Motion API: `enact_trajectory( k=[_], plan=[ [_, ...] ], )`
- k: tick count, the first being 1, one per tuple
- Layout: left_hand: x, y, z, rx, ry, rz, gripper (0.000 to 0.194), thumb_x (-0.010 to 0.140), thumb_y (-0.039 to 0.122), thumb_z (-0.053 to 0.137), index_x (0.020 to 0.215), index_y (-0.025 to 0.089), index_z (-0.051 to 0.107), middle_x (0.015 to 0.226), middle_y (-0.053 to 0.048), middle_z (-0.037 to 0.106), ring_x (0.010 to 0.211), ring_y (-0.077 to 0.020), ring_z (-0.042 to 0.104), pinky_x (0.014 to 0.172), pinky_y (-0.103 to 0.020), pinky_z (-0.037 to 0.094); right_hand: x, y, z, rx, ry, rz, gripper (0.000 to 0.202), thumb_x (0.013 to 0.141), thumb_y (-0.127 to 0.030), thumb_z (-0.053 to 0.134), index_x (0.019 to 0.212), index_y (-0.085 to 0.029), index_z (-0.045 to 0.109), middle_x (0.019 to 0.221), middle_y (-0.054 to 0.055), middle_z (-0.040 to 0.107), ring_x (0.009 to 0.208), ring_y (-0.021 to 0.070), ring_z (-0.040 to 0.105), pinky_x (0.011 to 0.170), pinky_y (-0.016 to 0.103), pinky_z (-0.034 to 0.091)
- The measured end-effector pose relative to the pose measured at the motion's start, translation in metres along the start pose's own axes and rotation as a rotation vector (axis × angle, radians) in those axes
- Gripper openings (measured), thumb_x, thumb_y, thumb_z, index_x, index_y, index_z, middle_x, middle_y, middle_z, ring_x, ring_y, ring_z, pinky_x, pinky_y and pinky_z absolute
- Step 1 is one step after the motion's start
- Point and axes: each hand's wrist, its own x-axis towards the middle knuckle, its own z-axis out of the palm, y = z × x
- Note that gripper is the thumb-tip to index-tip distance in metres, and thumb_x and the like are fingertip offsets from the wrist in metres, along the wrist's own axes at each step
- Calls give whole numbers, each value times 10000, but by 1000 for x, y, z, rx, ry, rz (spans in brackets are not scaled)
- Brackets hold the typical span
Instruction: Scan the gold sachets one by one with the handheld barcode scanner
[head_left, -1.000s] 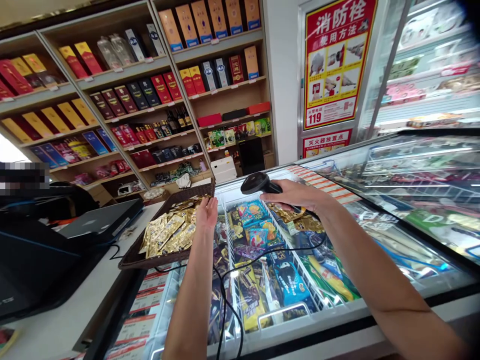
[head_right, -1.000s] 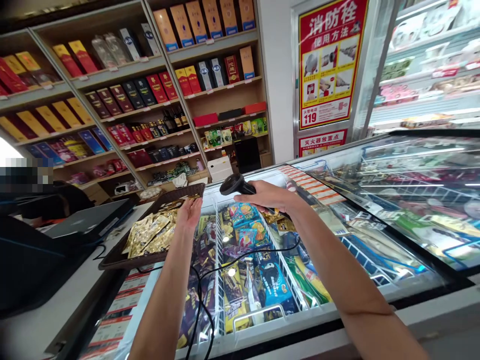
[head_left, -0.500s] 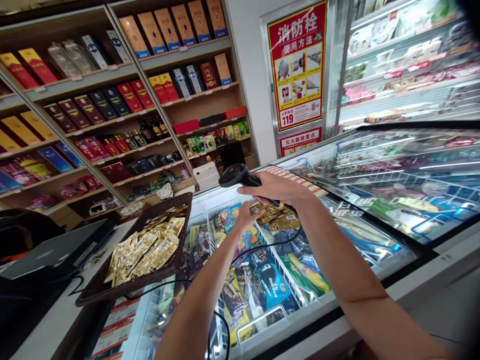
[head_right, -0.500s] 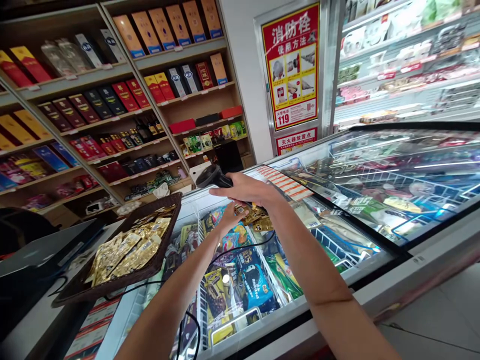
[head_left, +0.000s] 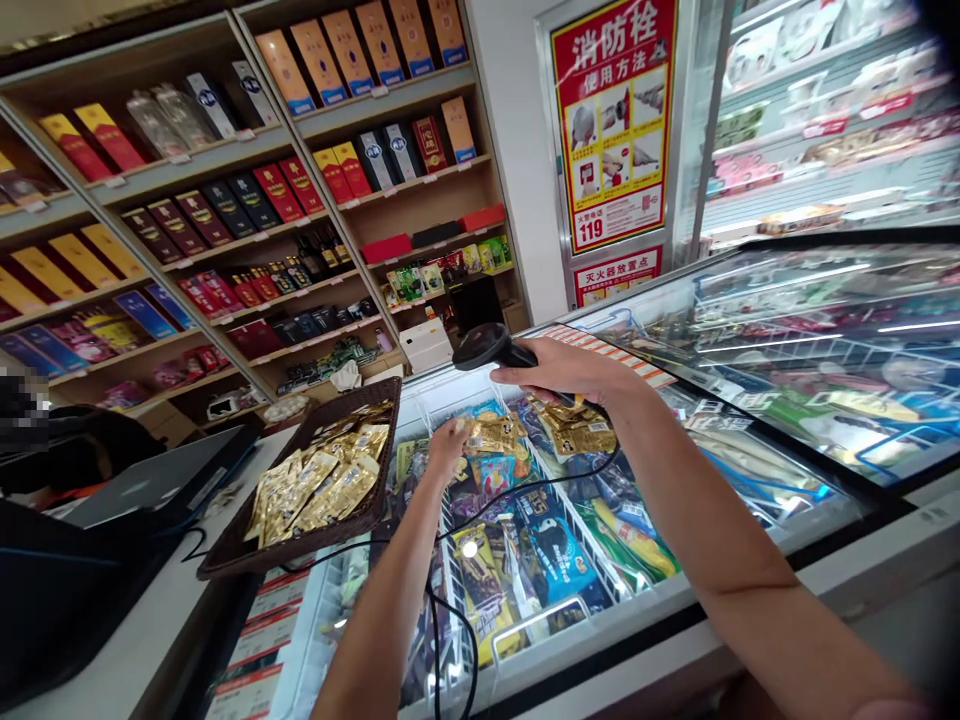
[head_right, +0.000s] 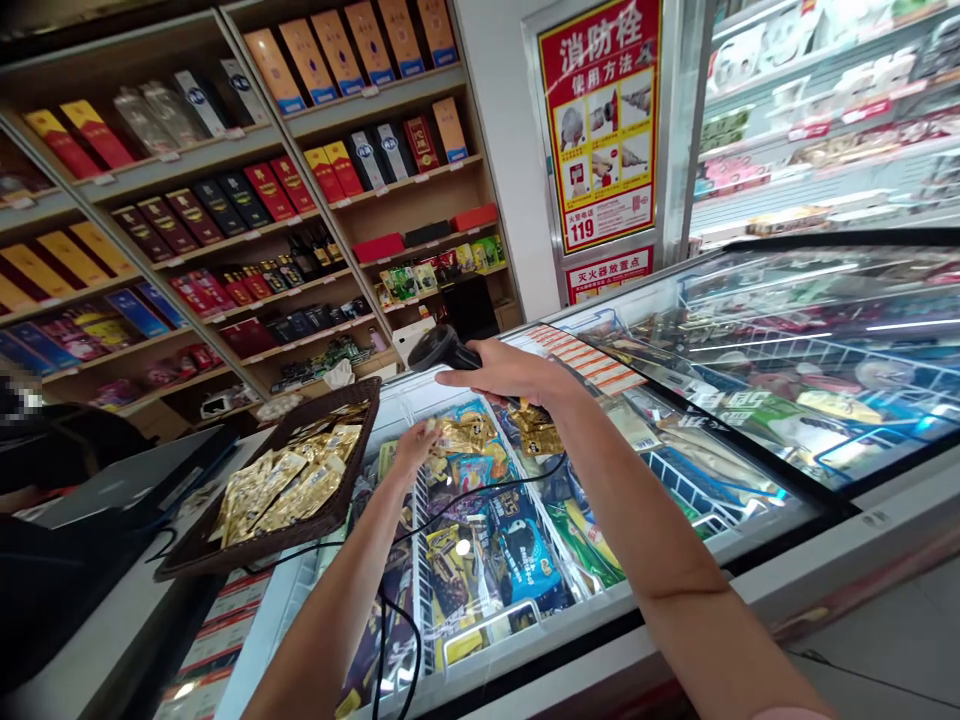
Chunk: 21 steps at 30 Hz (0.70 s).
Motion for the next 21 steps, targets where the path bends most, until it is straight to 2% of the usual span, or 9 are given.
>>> enact_trajectory(
  k=[3, 7, 10, 16, 21],
  plan=[
    [-1, -5, -12, -60, 100, -1, 201, 682, 294, 791, 680, 196, 616, 598, 43, 572, 610, -128, 589, 582, -208, 470, 3, 2, 5, 2, -19, 12, 424, 811, -597, 667, 890, -206, 523, 497, -52, 501, 397, 91, 419, 417, 223, 316],
    [3, -7, -17, -222, 236, 25, 182, 748, 327, 761, 827, 201, 656, 781, 13, 672, 755, -121, 647, 661, -194, 497, 7, 4, 12, -25, -39, 35, 435, 798, -610, 669, 869, -209, 518, 505, -53, 502, 408, 95, 430, 418, 223, 315],
    [5, -3, -22, -352, 295, 16, 158, 786, 318, 745, 846, 212, 645, 823, 11, 685, 796, -113, 673, 714, -201, 520, 10, 6, 16, -33, -57, 46, 457, 782, -634, 670, 854, -210, 515, 502, -57, 494, 412, 100, 427, 425, 226, 317],
    [2, 3, -24, -574, 339, 23, 136, 886, 234, 645, 784, 223, 555, 791, 45, 684, 862, -88, 701, 857, -251, 550, 18, 14, 19, 10, -98, 62, 470, 757, -637, 692, 809, -212, 499, 511, -49, 502, 432, 101, 438, 444, 228, 332],
    [0, 7, -22, -666, 333, 21, 129, 902, 186, 616, 801, 218, 541, 851, 40, 714, 916, -95, 708, 896, -275, 550, 24, 21, 22, 67, -139, 81, 499, 729, -654, 708, 771, -205, 495, 511, -43, 502, 429, 92, 426, 429, 224, 316]
  ],
)
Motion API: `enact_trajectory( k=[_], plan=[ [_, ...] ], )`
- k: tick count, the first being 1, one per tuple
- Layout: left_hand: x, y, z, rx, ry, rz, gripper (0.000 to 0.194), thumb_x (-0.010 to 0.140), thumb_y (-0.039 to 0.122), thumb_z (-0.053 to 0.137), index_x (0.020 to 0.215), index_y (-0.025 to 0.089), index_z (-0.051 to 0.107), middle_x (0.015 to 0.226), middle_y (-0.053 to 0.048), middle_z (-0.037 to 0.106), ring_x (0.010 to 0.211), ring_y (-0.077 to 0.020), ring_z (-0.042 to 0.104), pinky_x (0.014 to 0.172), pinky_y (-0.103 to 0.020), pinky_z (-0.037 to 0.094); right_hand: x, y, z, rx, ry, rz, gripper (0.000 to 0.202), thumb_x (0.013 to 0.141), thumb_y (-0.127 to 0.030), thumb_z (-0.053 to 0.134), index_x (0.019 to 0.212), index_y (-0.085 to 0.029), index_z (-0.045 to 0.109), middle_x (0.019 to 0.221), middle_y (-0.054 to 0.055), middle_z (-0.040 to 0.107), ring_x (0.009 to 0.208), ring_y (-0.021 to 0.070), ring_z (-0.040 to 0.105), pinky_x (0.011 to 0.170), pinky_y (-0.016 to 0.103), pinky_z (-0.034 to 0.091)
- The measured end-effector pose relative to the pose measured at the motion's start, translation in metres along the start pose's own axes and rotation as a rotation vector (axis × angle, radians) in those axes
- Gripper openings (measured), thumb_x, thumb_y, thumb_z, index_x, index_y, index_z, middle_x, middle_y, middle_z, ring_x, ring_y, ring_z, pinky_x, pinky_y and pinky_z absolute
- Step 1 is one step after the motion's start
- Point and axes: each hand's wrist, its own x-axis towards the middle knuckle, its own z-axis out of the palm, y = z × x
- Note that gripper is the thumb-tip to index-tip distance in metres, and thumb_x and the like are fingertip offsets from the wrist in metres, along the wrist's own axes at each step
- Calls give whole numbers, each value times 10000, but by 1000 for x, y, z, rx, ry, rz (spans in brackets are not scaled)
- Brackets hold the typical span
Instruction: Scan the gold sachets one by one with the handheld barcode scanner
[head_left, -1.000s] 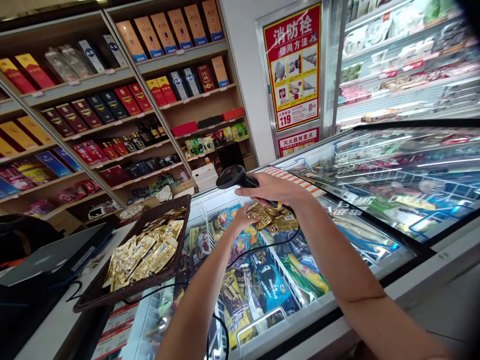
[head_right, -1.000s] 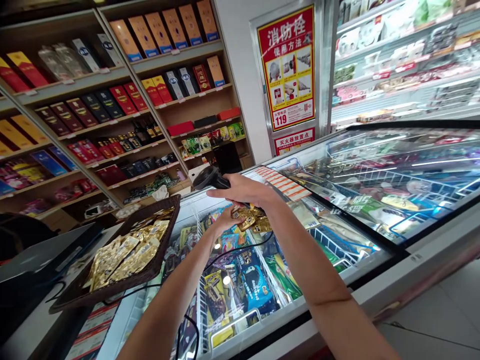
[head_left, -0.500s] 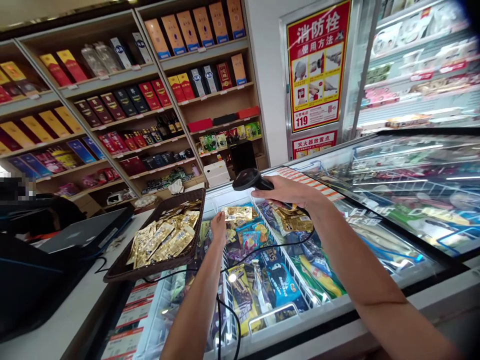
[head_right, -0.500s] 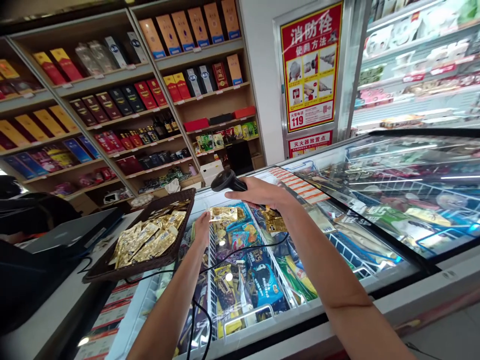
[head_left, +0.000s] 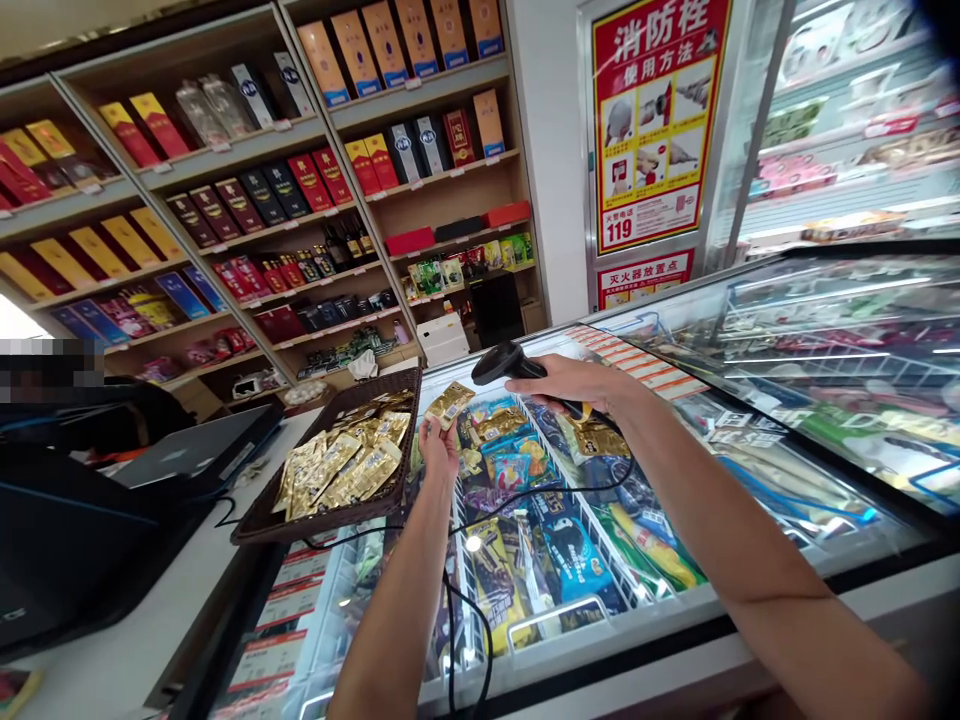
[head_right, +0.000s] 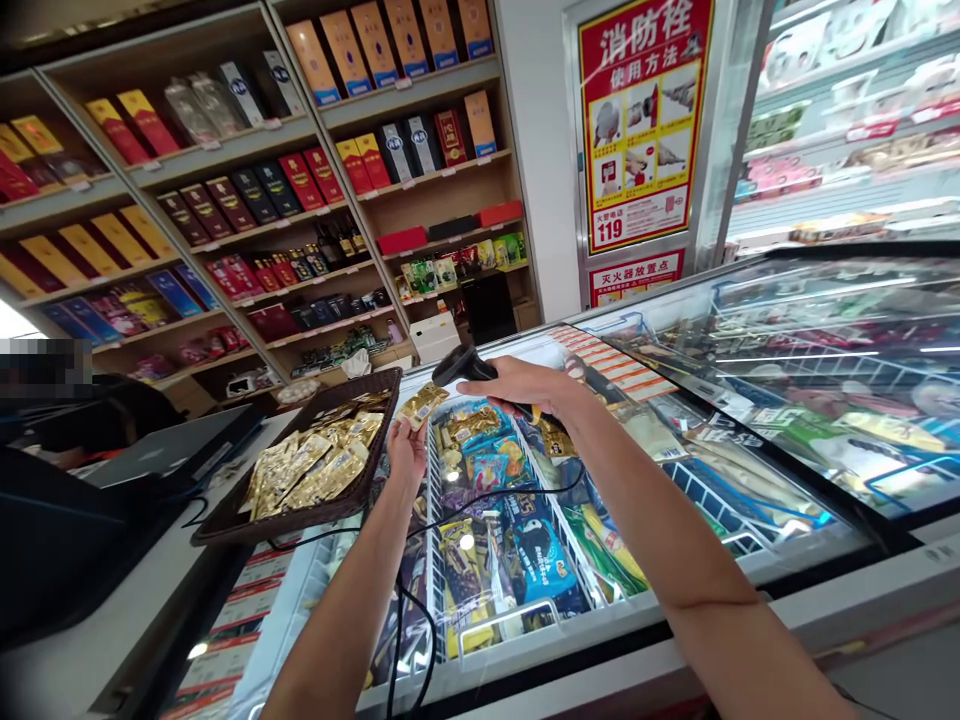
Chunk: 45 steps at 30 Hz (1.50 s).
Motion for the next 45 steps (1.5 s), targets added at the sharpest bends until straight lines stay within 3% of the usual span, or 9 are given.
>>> enact_trajectory(
  k=[5, 15, 19, 22, 26, 34, 40, 42, 45],
  plan=[
    [-1, 2, 3, -58, -6, -7, 142, 924, 121, 551, 818, 215, 540, 823, 40, 718, 889, -91, 713, 911, -280, 552, 0, 0, 1, -5, -67, -4, 524, 720, -679, 697, 729, -193, 500, 493, -38, 492, 428, 87, 422, 437, 224, 322],
    [-4, 0, 5, -148, 12, -48, 202, 925, 65, 511, 782, 201, 553, 798, 28, 715, 855, -104, 718, 905, -305, 569, 3, 7, -2, 4, -41, 3, 522, 696, -677, 719, 771, -194, 534, 517, -23, 522, 440, 96, 441, 443, 235, 335],
    [8, 17, 9, -180, 39, -78, 220, 948, 52, 439, 839, 181, 580, 773, -11, 694, 931, -128, 712, 934, -311, 563, -1, 4, -3, 0, -18, 26, 528, 697, -686, 711, 791, -195, 543, 520, -14, 533, 448, 105, 452, 444, 244, 334],
    [19, 39, 11, -199, 32, -43, 251, 985, 86, 367, 1030, 171, 598, 931, -58, 713, 1043, -131, 684, 933, -277, 561, -2, 4, -4, -16, -16, 22, 533, 717, -702, 684, 773, -193, 535, 516, -8, 533, 453, 107, 458, 454, 248, 336],
    [23, 54, 10, -163, 1, 56, 311, 1013, 197, 380, 1274, 315, 501, 1293, -27, 619, 1184, -106, 613, 954, -262, 546, 0, 6, -3, -15, -25, 16, 532, 725, -706, 673, 751, -198, 515, 511, -15, 523, 442, 102, 443, 455, 249, 338],
    [3, 6, 3, 354, -259, 82, 324, 916, 394, 573, 1202, 242, 590, 1390, -102, 555, 1291, -213, 533, 1067, -369, 438, -6, 1, -5, -17, 8, -7, 513, 727, -691, 682, 754, -206, 516, 530, -14, 533, 447, 105, 443, 461, 252, 339],
    [-10, -19, -6, 895, -492, 90, 530, 654, 453, 815, 1117, 240, 673, 1398, -98, 565, 1463, -314, 262, 1188, -443, 184, -15, -9, -8, -3, -5, -30, 509, 739, -684, 676, 734, -215, 479, 499, -36, 497, 429, 98, 410, 465, 249, 341],
    [-11, -20, -7, 1003, -538, 106, 584, 626, 418, 835, 1158, 248, 662, 1383, -93, 575, 1451, -312, 286, 1191, -437, 156, -15, -10, -9, -4, -5, -29, 499, 747, -676, 676, 743, -212, 490, 500, -35, 497, 432, 100, 418, 460, 247, 339],
    [-11, -17, -7, 1101, -559, 132, 595, 640, 379, 822, 1192, 243, 647, 1311, -95, 604, 1327, -305, 455, 1135, -423, 276, -14, -10, -9, 8, -2, -35, 479, 750, -656, 687, 771, -212, 508, 523, -34, 509, 438, 100, 432, 443, 243, 325]
  ],
)
